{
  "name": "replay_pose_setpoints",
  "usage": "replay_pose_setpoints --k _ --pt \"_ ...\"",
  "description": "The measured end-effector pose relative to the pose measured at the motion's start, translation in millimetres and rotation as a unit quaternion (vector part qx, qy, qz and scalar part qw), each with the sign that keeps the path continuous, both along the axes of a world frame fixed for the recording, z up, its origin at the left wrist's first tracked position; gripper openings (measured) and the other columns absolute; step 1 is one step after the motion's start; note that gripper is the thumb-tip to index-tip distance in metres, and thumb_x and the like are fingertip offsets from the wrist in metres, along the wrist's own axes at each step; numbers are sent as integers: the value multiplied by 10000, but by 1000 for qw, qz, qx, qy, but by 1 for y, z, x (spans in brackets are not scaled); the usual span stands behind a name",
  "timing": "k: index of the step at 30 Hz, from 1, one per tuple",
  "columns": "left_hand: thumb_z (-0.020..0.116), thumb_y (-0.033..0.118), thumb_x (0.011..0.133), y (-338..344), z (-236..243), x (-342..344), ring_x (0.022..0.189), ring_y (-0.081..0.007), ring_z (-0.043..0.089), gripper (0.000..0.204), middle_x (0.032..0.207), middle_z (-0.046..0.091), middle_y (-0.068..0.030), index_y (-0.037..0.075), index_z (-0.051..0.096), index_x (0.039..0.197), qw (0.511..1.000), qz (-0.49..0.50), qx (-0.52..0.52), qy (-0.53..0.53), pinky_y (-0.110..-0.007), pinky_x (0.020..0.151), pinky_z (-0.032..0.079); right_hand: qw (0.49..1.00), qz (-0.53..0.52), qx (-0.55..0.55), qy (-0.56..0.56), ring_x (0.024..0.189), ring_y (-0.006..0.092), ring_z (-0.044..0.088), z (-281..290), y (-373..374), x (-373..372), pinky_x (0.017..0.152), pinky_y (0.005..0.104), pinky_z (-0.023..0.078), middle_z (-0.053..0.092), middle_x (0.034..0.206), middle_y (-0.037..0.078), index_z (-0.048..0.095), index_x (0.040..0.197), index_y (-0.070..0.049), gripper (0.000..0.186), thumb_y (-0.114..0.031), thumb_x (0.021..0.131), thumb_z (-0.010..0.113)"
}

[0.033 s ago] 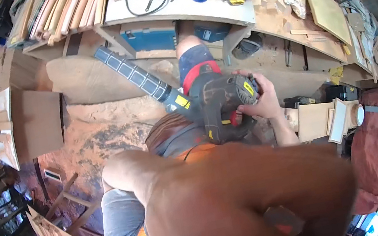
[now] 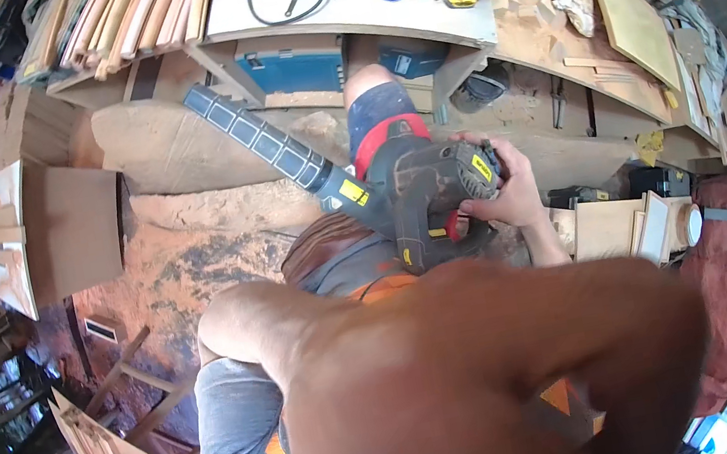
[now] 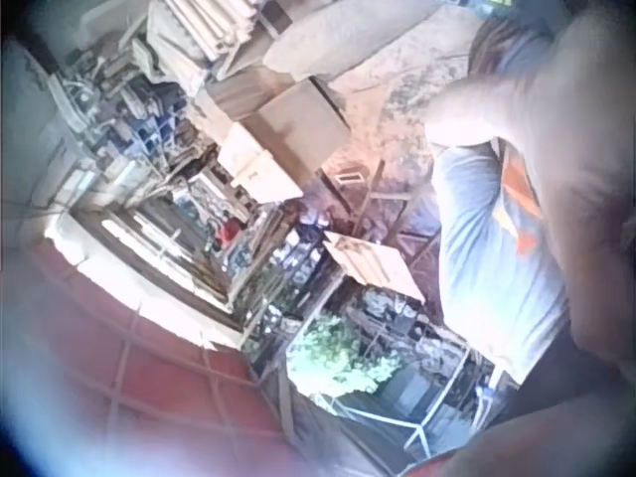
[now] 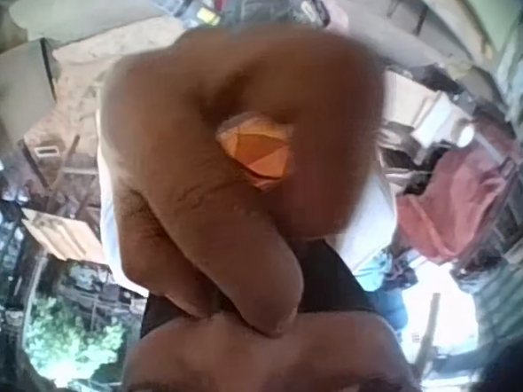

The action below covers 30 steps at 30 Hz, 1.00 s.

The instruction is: The person assembles a portable blower by attaching a nozzle, fitting casing components together, driving screws into the housing with a power drill, and securing parts by hand.

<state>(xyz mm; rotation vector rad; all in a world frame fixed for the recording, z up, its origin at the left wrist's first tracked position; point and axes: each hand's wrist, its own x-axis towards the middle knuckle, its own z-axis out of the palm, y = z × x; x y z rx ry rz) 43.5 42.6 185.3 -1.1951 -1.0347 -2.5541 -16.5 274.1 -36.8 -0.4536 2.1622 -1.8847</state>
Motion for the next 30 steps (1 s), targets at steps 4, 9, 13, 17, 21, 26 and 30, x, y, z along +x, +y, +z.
replay_pose_setpoints --k 4,9,13,17,21,26,30 --pt "701 453 931 2 2 0 839 -224 615 412 988 615 -71 67 609 1039 999 -33 5 -11 -376 824 508 999 -45 -13 12 1242 194 615 -3 1 12 1095 363 472 654 1381 119 585 1385 14 891 -1 555 908" --pt "714 493 919 0 4 10 855 -235 621 482 1027 618 -87 60 591 1089 1000 14 -11 -15 -389 852 510 999 17 -13 29 1230 202 616 -6 -13 -9 1089 369 465 662 1353 118 607 1375 -4 871 -43 560 913" --pt "724 525 909 -2 4 3 867 -243 625 540 1059 620 -100 54 577 1129 1000 -18 -6 -15 -399 875 512 997 27 69 37 1274 200 602 -1 -7 -3 1110 358 471 602 1441 135 518 1428 43 913 -32 605 905" --pt "734 557 899 -3 8 11 880 -251 630 601 1090 623 -113 48 563 1169 1000 1 -7 -21 -408 898 513 1000 -8 -8 2 1219 216 630 -1 -15 0 1083 356 467 665 1344 116 614 1372 -14 862 -48 558 897" --pt "744 589 889 -1 16 24 893 -260 634 663 1122 625 -126 42 549 1209 998 30 -41 -31 -418 921 515 996 54 48 49 1280 205 596 -1 -11 -6 1120 365 460 624 1406 131 553 1402 32 869 -78 619 915" --pt "733 702 849 -37 -30 -16 1207 -309 591 933 1416 550 -168 41 477 1456 934 329 -50 128 -445 1123 408 998 -9 26 64 1218 217 632 -16 -8 -1 1075 363 480 672 1331 117 619 1359 -22 832 -98 579 899" --pt "722 318 957 -94 -149 -28 1371 -284 506 717 1451 547 -164 15 424 1535 752 609 -89 -234 -456 1205 328 999 -31 -4 25 1238 212 625 -15 -8 6 1101 365 464 660 1355 118 602 1386 -23 849 -91 598 912"
